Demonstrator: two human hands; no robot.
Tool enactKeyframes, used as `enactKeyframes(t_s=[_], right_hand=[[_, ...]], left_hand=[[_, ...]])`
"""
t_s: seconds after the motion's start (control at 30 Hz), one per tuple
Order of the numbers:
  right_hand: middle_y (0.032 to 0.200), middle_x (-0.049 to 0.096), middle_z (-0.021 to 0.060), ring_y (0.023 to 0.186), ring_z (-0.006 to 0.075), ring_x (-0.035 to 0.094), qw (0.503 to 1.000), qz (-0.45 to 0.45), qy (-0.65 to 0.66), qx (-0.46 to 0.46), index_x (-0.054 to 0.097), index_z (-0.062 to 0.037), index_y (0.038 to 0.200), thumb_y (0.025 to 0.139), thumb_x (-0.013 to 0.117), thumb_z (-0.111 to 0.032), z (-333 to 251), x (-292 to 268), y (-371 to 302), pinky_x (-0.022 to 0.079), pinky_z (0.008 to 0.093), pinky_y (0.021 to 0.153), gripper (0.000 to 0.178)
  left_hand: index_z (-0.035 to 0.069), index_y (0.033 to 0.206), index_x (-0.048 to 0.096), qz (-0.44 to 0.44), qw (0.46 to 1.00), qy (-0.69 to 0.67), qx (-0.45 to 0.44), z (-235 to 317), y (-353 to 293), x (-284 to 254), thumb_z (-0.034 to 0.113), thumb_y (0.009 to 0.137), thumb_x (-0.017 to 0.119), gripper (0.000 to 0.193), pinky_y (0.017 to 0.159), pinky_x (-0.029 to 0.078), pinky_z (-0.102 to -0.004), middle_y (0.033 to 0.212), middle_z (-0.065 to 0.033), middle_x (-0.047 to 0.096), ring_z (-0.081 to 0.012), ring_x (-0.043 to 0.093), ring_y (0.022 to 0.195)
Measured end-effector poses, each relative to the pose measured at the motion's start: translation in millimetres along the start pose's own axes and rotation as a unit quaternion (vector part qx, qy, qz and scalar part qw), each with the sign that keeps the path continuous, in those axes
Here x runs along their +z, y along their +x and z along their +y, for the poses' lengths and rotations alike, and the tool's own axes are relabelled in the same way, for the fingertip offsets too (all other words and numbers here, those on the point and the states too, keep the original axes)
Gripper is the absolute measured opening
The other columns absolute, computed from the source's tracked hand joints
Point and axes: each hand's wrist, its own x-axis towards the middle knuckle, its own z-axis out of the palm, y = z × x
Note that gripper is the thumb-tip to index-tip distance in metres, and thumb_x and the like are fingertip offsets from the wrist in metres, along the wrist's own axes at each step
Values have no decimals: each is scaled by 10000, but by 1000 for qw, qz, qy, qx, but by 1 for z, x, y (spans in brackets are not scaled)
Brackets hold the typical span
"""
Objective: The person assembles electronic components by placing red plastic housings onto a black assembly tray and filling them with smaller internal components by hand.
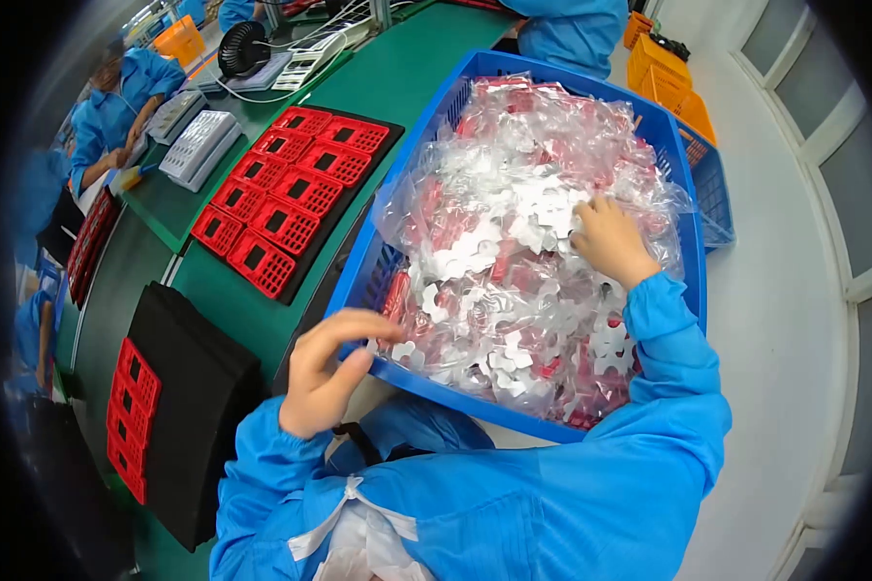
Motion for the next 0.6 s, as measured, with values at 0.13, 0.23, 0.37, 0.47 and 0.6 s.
enactKeyframes(t_s=[0.13,0.23,0.37,0.47,0.6], right_hand=[[1016,568,114,960,313,540,966,104,24,-236,575,-85,1036,672,668,-66,-42,-9,25,438,414,785,376],[1005,567,81,953,293,555,935,-4,-37,-352,563,-114,1043,586,719,-69,-73,19,40,450,399,794,485],[909,541,67,913,274,558,934,-65,-42,-349,555,-144,1031,583,709,-76,-70,21,71,466,388,741,478],[901,551,82,949,280,557,923,-95,-66,-368,572,-137,1012,653,686,-115,-72,21,69,467,399,724,378],[892,554,65,910,275,555,903,-14,-23,-428,575,-122,924,658,651,-105,-65,24,54,461,385,734,277]], left_hand=[[12,1123,576,20,981,-28,-192,-30,35,16,102,902,546,240,724,474,-288,942,-108,636,-163,595,816],[14,1161,535,-48,962,-4,-268,-38,35,15,186,915,550,301,696,474,-279,951,-107,628,-152,591,802],[26,1157,541,-51,967,33,-247,-29,34,15,219,914,556,310,699,476,-284,960,-128,629,-179,603,818],[32,1155,543,-20,965,-12,-262,-32,32,13,225,912,559,310,706,479,-288,957,-135,629,-195,606,819],[36,1160,540,-33,969,4,-244,-33,31,11,234,913,557,317,702,480,-291,963,-137,629,-200,608,817]])
